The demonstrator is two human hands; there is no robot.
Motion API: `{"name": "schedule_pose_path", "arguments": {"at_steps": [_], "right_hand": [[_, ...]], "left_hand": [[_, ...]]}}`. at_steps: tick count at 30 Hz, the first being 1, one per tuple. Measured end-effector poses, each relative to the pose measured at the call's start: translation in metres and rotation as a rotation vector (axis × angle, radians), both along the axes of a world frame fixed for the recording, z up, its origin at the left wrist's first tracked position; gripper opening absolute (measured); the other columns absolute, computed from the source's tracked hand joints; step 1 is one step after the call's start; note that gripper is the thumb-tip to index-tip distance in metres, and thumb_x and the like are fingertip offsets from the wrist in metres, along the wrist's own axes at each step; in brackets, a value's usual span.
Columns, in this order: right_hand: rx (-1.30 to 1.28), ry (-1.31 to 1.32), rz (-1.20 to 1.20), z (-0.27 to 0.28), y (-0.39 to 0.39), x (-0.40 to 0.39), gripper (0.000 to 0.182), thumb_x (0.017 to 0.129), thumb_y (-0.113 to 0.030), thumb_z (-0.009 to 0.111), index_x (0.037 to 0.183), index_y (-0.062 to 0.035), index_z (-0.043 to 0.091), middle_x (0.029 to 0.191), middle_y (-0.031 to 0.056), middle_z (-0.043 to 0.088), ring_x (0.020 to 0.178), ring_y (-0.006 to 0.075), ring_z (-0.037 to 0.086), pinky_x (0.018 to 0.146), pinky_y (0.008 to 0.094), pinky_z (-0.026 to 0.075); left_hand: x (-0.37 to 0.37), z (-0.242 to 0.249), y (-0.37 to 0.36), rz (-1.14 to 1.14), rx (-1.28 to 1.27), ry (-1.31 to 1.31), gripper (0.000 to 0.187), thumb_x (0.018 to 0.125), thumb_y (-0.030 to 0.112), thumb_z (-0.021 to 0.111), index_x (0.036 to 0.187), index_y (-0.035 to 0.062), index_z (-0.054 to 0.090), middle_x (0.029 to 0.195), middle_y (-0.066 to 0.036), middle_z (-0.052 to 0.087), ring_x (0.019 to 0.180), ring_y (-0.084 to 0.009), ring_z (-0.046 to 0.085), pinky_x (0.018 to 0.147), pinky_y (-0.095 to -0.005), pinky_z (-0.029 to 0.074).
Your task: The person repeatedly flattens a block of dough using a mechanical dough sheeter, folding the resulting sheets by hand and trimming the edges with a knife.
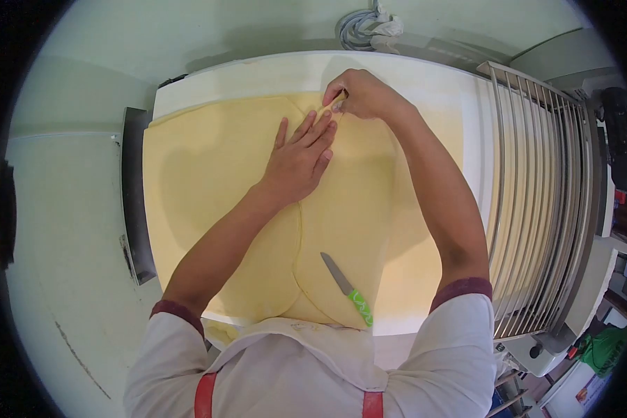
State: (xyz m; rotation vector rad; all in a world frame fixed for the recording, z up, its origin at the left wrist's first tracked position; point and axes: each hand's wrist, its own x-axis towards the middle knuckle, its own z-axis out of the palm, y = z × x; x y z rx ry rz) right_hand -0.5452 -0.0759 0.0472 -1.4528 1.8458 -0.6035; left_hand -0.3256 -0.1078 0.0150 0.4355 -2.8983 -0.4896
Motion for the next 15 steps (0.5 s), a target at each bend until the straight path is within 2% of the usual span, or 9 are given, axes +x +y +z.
{"name": "schedule_pose_path", "arguments": {"at_steps": [2, 8, 11, 15], "right_hand": [[0.032, -0.011, -0.008, 0.003, 0.002, -0.005, 0.016, 0.079, 0.003, 0.067, 0.095, 0.0011, 0.07, 0.09, 0.011, 0.068, 0.084, 0.0203, 0.065, 0.074, 0.0328, 0.051], [0.04, -0.03, -0.135, 0.004, 0.01, -0.018, 0.015, 0.082, 0.003, 0.063, 0.094, 0.0005, 0.071, 0.088, 0.0117, 0.07, 0.079, 0.0203, 0.065, 0.073, 0.0313, 0.051], [0.007, 0.018, -0.094, 0.006, 0.013, -0.018, 0.015, 0.084, 0.001, 0.062, 0.094, -0.0007, 0.072, 0.086, 0.0124, 0.07, 0.077, 0.0208, 0.065, 0.073, 0.0311, 0.051], [0.041, 0.107, -0.096, 0.007, 0.019, -0.019, 0.015, 0.084, 0.0, 0.062, 0.096, -0.0008, 0.072, 0.089, 0.0115, 0.069, 0.08, 0.0217, 0.064, 0.073, 0.0318, 0.051]], "left_hand": [[0.004, 0.003, -0.005, -0.041, -0.015, -0.049, 0.043, 0.1, 0.027, 0.04, 0.141, 0.0127, 0.044, 0.154, -0.005, 0.031, 0.143, -0.024, 0.026, 0.115, -0.0565, 0.014], [0.0, 0.009, -0.005, 0.005, 0.137, -0.057, 0.044, 0.1, 0.027, 0.041, 0.141, 0.0113, 0.043, 0.152, -0.006, 0.035, 0.143, -0.0249, 0.028, 0.115, -0.0557, 0.013], [-0.011, 0.003, 0.005, 0.0, 0.083, 0.095, 0.042, 0.099, 0.026, 0.043, 0.138, 0.0107, 0.047, 0.149, -0.006, 0.039, 0.142, -0.0245, 0.03, 0.114, -0.0555, 0.014], [-0.01, 0.0, 0.003, -0.044, 0.07, 0.082, 0.04, 0.099, 0.023, 0.043, 0.136, 0.0092, 0.049, 0.146, -0.007, 0.043, 0.14, -0.0244, 0.032, 0.114, -0.0553, 0.014]]}}
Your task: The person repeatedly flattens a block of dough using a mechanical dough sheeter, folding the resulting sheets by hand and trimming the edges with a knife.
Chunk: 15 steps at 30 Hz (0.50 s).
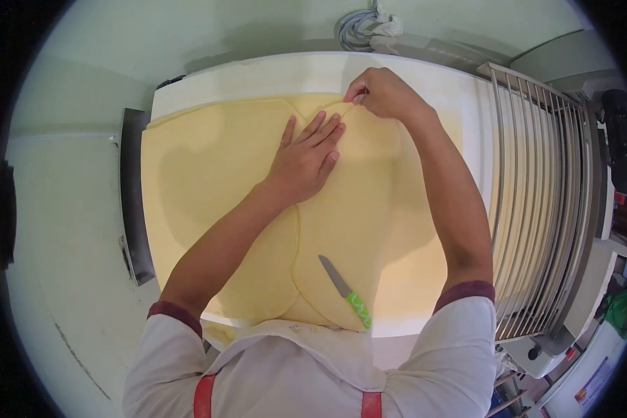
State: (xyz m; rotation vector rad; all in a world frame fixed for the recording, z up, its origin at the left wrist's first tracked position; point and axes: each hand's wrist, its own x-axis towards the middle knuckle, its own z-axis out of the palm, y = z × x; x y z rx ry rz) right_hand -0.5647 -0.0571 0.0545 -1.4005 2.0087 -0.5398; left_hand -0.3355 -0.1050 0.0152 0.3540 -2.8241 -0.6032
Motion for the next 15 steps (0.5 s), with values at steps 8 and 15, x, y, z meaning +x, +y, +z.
{"name": "schedule_pose_path", "arguments": {"at_steps": [8, 15], "right_hand": [[-0.073, -0.087, 0.029, -0.005, 0.015, -0.004, 0.018, 0.084, 0.0, 0.064, 0.099, -0.0045, 0.073, 0.099, 0.0097, 0.064, 0.088, 0.0237, 0.061, 0.078, 0.0331, 0.049], [-0.372, 0.23, 0.001, -0.031, 0.041, 0.005, 0.026, 0.083, -0.014, 0.069, 0.109, -0.0118, 0.07, 0.112, 0.0101, 0.063, 0.11, 0.0306, 0.054, 0.096, 0.0423, 0.042]], "left_hand": [[-0.027, -0.002, -0.013, 0.112, 0.039, 0.038, 0.041, 0.096, 0.017, 0.045, 0.136, 0.0121, 0.05, 0.145, -0.006, 0.046, 0.138, -0.0249, 0.037, 0.114, -0.0563, 0.015], [-0.001, 0.004, -0.051, 0.001, 0.075, -0.019, 0.044, 0.096, 0.019, 0.046, 0.139, 0.0117, 0.046, 0.148, -0.006, 0.042, 0.14, -0.0248, 0.034, 0.115, -0.0558, 0.013]]}}
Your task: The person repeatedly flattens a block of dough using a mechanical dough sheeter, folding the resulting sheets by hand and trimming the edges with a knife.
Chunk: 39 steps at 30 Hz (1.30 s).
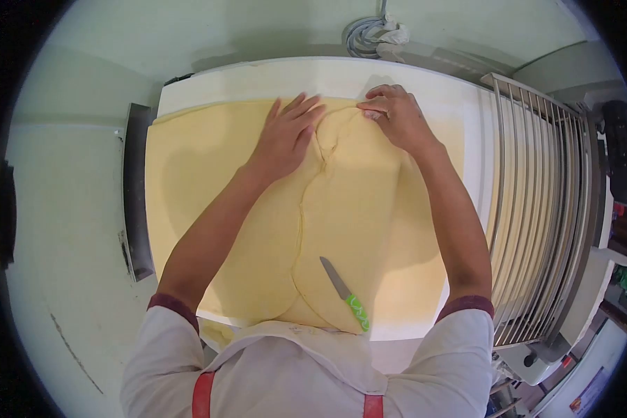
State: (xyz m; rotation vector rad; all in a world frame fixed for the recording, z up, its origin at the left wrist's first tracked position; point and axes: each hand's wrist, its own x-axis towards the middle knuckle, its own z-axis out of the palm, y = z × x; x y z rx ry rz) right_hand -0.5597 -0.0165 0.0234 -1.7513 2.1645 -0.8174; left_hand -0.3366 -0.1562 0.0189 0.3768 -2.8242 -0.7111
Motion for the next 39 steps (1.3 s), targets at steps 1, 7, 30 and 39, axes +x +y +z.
{"name": "schedule_pose_path", "arguments": {"at_steps": [1, 7, 30, 39], "right_hand": [[-0.066, 0.028, -0.032, -0.004, 0.004, 0.006, 0.03, 0.083, -0.013, 0.069, 0.112, -0.0117, 0.068, 0.115, 0.0113, 0.062, 0.113, 0.0319, 0.053, 0.098, 0.0427, 0.041], [-0.263, 0.06, -0.377, 0.014, 0.075, 0.092, 0.039, 0.083, -0.006, 0.063, 0.122, -0.0053, 0.058, 0.125, 0.0203, 0.056, 0.12, 0.0388, 0.049, 0.103, 0.0453, 0.038], [-0.55, -1.003, -1.253, 0.006, 0.448, 0.383, 0.013, 0.087, -0.006, 0.063, 0.098, 0.0003, 0.065, 0.08, 0.0049, 0.061, 0.07, 0.0132, 0.059, 0.064, 0.0264, 0.049], [-1.161, -1.279, -1.81, -0.193, 0.673, 0.282, 0.018, 0.094, -0.014, 0.056, 0.106, -0.0014, 0.06, 0.089, 0.0066, 0.063, 0.082, 0.0156, 0.062, 0.072, 0.0274, 0.052]], "left_hand": [[0.014, 0.001, 0.007, -0.003, -0.025, 0.0, 0.044, 0.097, 0.021, 0.046, 0.14, 0.0113, 0.045, 0.148, -0.006, 0.041, 0.14, -0.0245, 0.033, 0.115, -0.0556, 0.013], [0.042, 0.007, 0.05, -0.088, -0.117, -0.066, 0.047, 0.099, 0.028, 0.044, 0.142, 0.0104, 0.042, 0.15, -0.005, 0.038, 0.142, -0.023, 0.03, 0.115, -0.0548, 0.013], [0.053, -0.025, 0.107, -0.175, -0.422, -0.107, 0.074, 0.095, 0.045, 0.046, 0.148, -0.0016, 0.023, 0.155, -0.019, 0.023, 0.146, -0.0304, 0.018, 0.114, -0.0571, 0.014], [0.047, 0.006, 0.176, -0.019, -0.468, -0.307, 0.08, 0.092, 0.045, 0.05, 0.15, -0.0011, 0.018, 0.157, -0.019, 0.017, 0.147, -0.03, 0.012, 0.116, -0.055, 0.002]]}}
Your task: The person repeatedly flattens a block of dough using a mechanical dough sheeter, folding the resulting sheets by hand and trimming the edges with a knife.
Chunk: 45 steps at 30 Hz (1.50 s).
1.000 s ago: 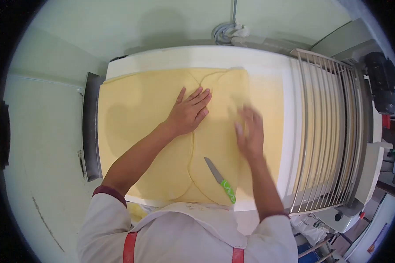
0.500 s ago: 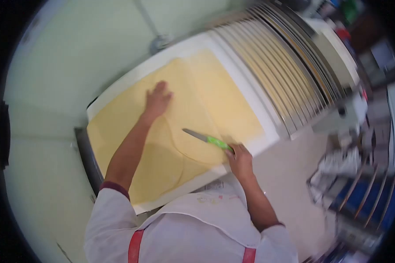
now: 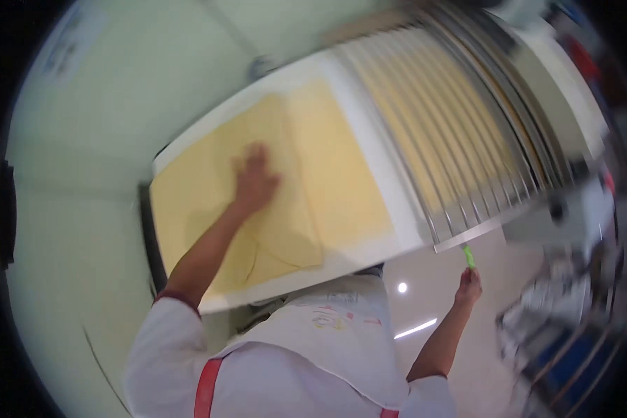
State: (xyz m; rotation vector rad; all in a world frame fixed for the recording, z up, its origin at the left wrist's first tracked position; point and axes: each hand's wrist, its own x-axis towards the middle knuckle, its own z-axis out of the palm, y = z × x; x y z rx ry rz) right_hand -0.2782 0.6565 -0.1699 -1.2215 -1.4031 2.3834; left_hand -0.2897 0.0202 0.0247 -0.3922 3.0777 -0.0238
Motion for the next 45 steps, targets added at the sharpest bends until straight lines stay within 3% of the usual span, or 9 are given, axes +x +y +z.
{"name": "schedule_pose_path", "arguments": {"at_steps": [5, 11, 14, 20, 24, 27, 30, 35, 45], "right_hand": [[-0.231, 0.173, 0.129, -0.038, -0.04, -0.161, 0.034, 0.1, -0.028, 0.044, 0.118, -0.0015, 0.055, 0.098, 0.0098, 0.063, 0.092, 0.0239, 0.06, 0.084, 0.0386, 0.051], [-0.164, 0.102, 0.338, -0.07, 0.07, -0.129, 0.04, 0.097, -0.028, 0.049, 0.128, -0.0038, 0.051, 0.126, 0.013, 0.057, 0.115, 0.0279, 0.056, 0.097, 0.0465, 0.048], [0.159, 0.062, 0.384, -0.01, 0.108, -0.141, 0.04, 0.098, -0.028, 0.048, 0.13, -0.0041, 0.05, 0.127, 0.0131, 0.057, 0.116, 0.028, 0.055, 0.097, 0.0468, 0.048], [1.108, 0.338, 0.463, 0.217, 0.129, -0.266, 0.041, 0.098, -0.028, 0.046, 0.132, -0.0047, 0.049, 0.129, 0.0133, 0.055, 0.118, 0.0281, 0.054, 0.098, 0.0474, 0.047], [1.456, 0.358, 0.493, 0.301, 0.157, -0.334, 0.042, 0.098, -0.028, 0.046, 0.133, -0.0051, 0.048, 0.131, 0.0134, 0.054, 0.119, 0.0282, 0.054, 0.099, 0.0477, 0.046], [1.565, 0.285, 0.528, 0.325, 0.185, -0.364, 0.042, 0.098, -0.028, 0.045, 0.134, -0.0054, 0.047, 0.132, 0.0135, 0.054, 0.119, 0.0283, 0.053, 0.099, 0.048, 0.045], [1.621, 0.217, 0.56, 0.333, 0.209, -0.376, 0.043, 0.098, -0.028, 0.044, 0.135, -0.0057, 0.046, 0.133, 0.0136, 0.053, 0.12, 0.0284, 0.053, 0.1, 0.0483, 0.045], [1.688, 0.166, 0.569, 0.337, 0.241, -0.389, 0.044, 0.098, -0.027, 0.043, 0.137, -0.0062, 0.044, 0.134, 0.0137, 0.052, 0.121, 0.0285, 0.052, 0.1, 0.0488, 0.044], [1.83, 0.061, 0.524, 0.356, 0.221, -0.391, 0.046, 0.098, -0.027, 0.041, 0.14, -0.0073, 0.041, 0.137, 0.0141, 0.049, 0.124, 0.0288, 0.051, 0.101, 0.0497, 0.042]], "left_hand": [[0.036, 0.0, 0.098, 0.005, 0.21, 0.092, 0.077, 0.096, 0.045, 0.039, 0.15, -0.0014, 0.012, 0.157, -0.019, 0.015, 0.146, -0.0308, 0.014, 0.117, -0.0515, 0.006], [0.097, 0.006, 0.164, 0.089, 0.244, 0.083, 0.074, 0.095, 0.042, 0.04, 0.149, -0.0037, 0.016, 0.156, -0.02, 0.019, 0.146, -0.0316, 0.016, 0.116, -0.0507, 0.008], [0.099, 0.01, 0.176, 0.183, 0.222, 0.114, 0.074, 0.094, 0.041, 0.043, 0.148, -0.0038, 0.019, 0.155, -0.02, 0.02, 0.145, -0.0312, 0.017, 0.116, -0.0502, 0.009], [0.1, 0.004, 0.179, 0.201, 0.22, 0.196, 0.075, 0.093, 0.043, 0.046, 0.148, -0.002, 0.023, 0.154, -0.018, 0.024, 0.145, -0.0288, 0.02, 0.116, -0.0508, 0.009], [0.114, 0.007, 0.172, 0.266, 0.202, 0.323, 0.073, 0.092, 0.043, 0.048, 0.147, -0.0007, 0.026, 0.153, -0.018, 0.028, 0.144, -0.0291, 0.022, 0.115, -0.0533, 0.012], [0.141, -0.007, 0.119, 0.431, 0.022, 0.492, 0.069, 0.094, 0.039, 0.048, 0.147, 0.0006, 0.027, 0.15, -0.018, 0.033, 0.141, -0.0315, 0.028, 0.112, -0.0566, 0.018], [0.19, -0.019, 0.042, 0.764, -0.054, 0.297, 0.064, 0.1, 0.041, 0.035, 0.148, 0.0008, 0.024, 0.153, -0.019, 0.028, 0.142, -0.0325, 0.026, 0.114, -0.0549, 0.017], [0.194, -0.012, 0.03, 0.743, 0.031, 0.215, 0.064, 0.1, 0.04, 0.034, 0.15, 0.0032, 0.019, 0.156, -0.016, 0.021, 0.145, -0.0314, 0.018, 0.116, -0.0523, 0.011], [0.1, -0.012, 0.115, 0.645, 0.137, 0.21, 0.071, 0.097, 0.041, 0.039, 0.15, -0.0002, 0.016, 0.157, -0.018, 0.017, 0.146, -0.0292, 0.015, 0.117, -0.0519, 0.01]]}}
